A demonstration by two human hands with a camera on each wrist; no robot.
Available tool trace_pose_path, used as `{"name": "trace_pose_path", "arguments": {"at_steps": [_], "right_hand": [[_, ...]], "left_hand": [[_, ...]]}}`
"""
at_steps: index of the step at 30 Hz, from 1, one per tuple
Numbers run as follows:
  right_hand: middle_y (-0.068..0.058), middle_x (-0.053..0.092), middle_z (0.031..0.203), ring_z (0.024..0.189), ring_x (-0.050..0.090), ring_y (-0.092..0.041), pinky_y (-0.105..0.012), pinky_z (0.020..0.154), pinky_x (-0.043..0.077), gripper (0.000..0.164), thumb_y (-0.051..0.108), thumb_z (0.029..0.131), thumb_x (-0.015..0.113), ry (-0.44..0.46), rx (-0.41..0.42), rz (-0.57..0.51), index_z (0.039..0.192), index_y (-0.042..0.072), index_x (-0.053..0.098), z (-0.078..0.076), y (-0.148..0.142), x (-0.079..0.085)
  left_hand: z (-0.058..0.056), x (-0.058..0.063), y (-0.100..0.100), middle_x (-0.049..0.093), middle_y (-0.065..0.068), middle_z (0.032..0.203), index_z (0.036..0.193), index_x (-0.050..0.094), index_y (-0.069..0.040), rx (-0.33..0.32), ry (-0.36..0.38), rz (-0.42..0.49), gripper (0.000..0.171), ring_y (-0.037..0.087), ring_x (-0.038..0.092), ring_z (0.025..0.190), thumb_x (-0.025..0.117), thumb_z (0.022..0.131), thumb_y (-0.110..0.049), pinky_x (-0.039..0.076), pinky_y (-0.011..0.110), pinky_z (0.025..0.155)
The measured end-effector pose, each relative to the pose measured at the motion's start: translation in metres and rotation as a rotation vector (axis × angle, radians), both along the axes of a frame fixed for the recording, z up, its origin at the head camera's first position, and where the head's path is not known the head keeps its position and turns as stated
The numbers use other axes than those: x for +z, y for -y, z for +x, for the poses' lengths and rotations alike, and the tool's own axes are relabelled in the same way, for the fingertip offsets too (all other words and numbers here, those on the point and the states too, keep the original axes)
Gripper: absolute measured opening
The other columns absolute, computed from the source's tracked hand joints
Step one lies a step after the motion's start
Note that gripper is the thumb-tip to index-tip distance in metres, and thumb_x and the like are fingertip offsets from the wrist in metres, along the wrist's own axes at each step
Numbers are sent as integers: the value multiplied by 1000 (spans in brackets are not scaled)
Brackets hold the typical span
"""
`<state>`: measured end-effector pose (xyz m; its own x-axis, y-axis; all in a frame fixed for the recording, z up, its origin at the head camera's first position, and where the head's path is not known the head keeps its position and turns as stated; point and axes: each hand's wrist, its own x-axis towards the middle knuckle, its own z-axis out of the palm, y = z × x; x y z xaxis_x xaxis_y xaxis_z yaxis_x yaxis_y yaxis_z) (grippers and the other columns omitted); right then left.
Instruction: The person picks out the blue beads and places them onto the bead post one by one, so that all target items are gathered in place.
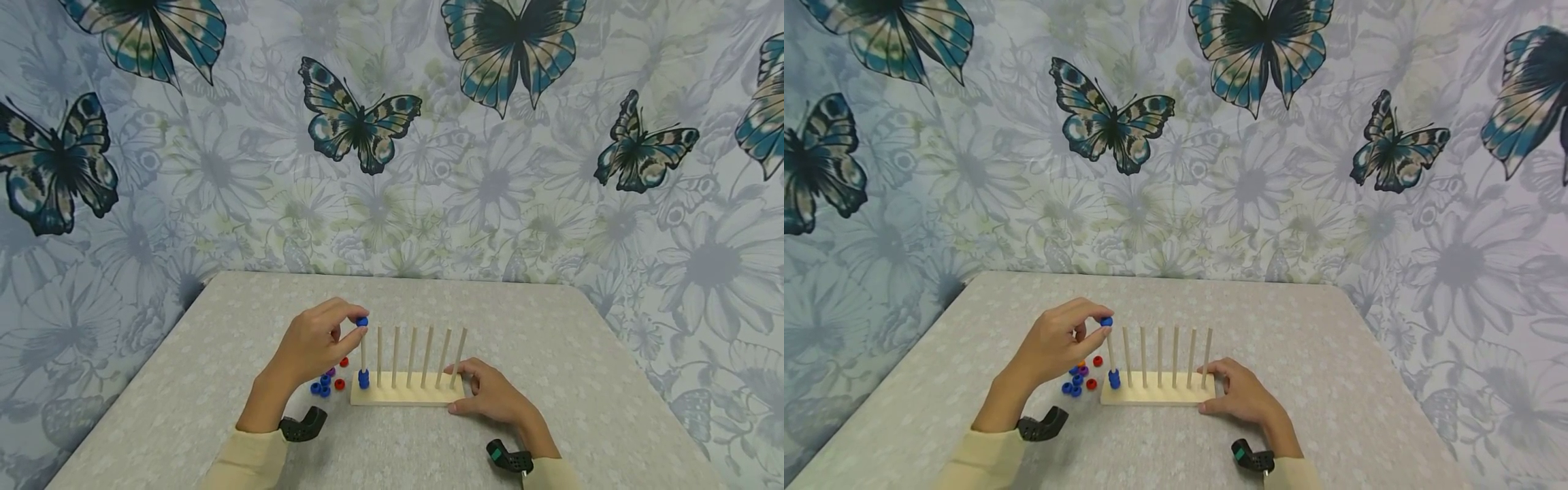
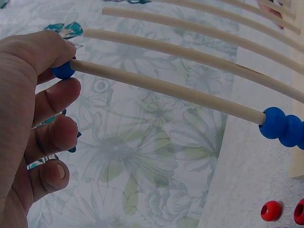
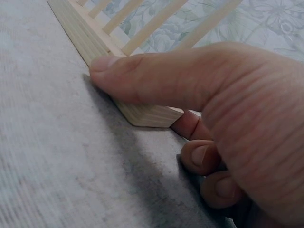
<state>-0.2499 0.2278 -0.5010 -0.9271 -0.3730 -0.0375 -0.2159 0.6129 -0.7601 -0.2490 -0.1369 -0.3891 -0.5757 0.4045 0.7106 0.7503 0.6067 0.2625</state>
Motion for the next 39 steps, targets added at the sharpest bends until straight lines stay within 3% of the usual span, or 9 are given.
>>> {"name": "trace_pose_path", "arguments": {"at_steps": [17,31,39], "right_hand": [[1,57,102,69,43,-10,-24,59,41,58,40,71,90,6,15,11,124,35,65,4,0,-2],[4,58,105,72,45,-11,-25,60,42,59,43,71,90,-23,21,32,124,35,65,1,-2,1],[3,58,104,70,44,-10,-24,60,41,59,42,72,89,-33,32,23,125,34,65,1,0,2]], "left_hand": [[3,-4,0,68,-9,99,109,72,-20,-27,15,-23,23,-1,47,61,78,87,-22,42,16,53],[4,2,0,69,-10,96,107,73,-20,-29,12,-26,23,-2,48,61,80,86,-23,42,15,53],[7,4,0,68,-11,95,107,72,-22,-10,50,-36,22,-2,49,63,80,87,-25,43,16,54]]}}
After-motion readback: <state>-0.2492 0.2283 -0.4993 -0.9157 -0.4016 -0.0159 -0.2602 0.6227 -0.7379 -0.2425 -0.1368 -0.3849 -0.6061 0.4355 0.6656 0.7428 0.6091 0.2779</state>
